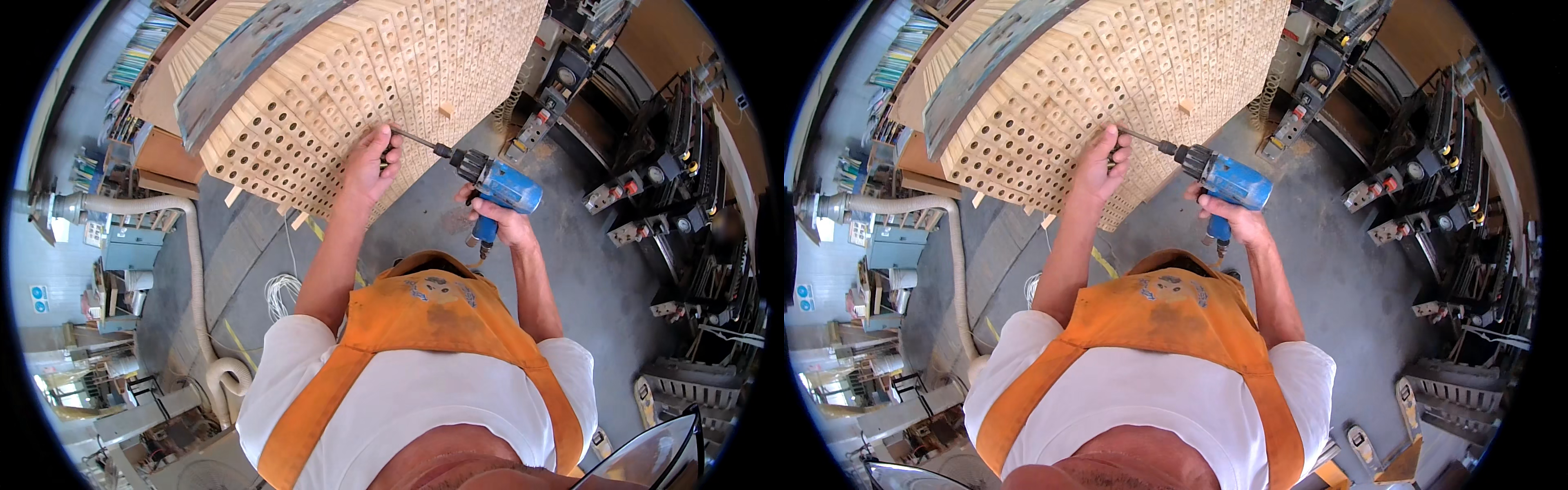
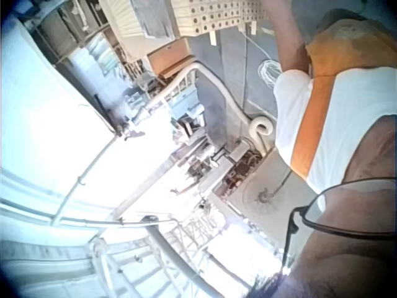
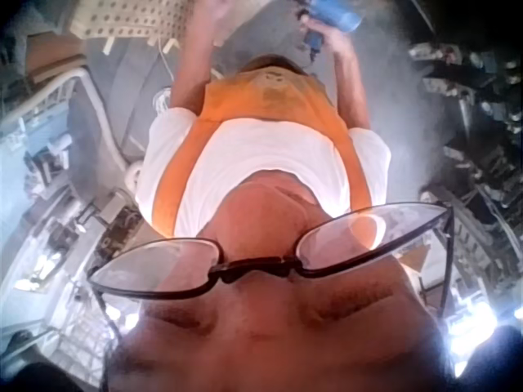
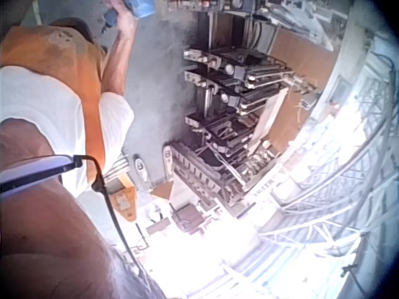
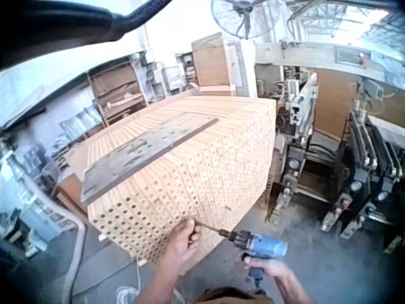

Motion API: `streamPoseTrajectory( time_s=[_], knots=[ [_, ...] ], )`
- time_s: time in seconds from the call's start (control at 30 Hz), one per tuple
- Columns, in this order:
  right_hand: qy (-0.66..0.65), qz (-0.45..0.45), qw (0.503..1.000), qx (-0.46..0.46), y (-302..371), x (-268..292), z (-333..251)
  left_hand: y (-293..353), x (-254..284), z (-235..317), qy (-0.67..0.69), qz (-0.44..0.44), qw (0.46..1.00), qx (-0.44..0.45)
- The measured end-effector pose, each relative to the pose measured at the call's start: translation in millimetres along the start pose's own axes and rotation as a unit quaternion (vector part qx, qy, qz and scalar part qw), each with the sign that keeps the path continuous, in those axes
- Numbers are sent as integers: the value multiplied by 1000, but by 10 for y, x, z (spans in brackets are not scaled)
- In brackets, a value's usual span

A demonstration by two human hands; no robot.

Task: The person uses a blue pneumatic drill to create holes in a large, curved wooden panel with a grid of pre-marked spots. The operator holds the drill with both hands, systematically moving from one spot to the next to drill through the wood.

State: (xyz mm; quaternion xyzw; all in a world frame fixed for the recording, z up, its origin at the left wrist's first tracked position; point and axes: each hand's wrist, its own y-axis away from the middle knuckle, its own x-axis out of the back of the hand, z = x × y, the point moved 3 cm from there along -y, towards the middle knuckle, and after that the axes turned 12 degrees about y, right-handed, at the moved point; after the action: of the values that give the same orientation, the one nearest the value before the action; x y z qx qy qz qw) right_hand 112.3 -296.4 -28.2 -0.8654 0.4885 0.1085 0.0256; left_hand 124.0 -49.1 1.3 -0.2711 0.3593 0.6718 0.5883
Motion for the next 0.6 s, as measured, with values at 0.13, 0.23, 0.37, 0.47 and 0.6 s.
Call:
streamPoseTrajectory(
  time_s=[0.13,0.23,0.37,0.47,0.6],
  knots=[
    [-10,-9,1000,3,4,15,12,-81,-15,-63,52,26,998,-24],
    [-27,-12,1000,8,5,41,56,-113,-12,-50,67,-17,997,19],
    [56,9,998,34,25,9,34,-90,-38,2,-15,1,1000,6],
    [161,50,981,95,83,-149,-70,-125,-68,0,-38,30,999,-10],
    [140,83,984,71,-10,-346,-57,-208,-189,89,11,13,999,-33]
  ],
)
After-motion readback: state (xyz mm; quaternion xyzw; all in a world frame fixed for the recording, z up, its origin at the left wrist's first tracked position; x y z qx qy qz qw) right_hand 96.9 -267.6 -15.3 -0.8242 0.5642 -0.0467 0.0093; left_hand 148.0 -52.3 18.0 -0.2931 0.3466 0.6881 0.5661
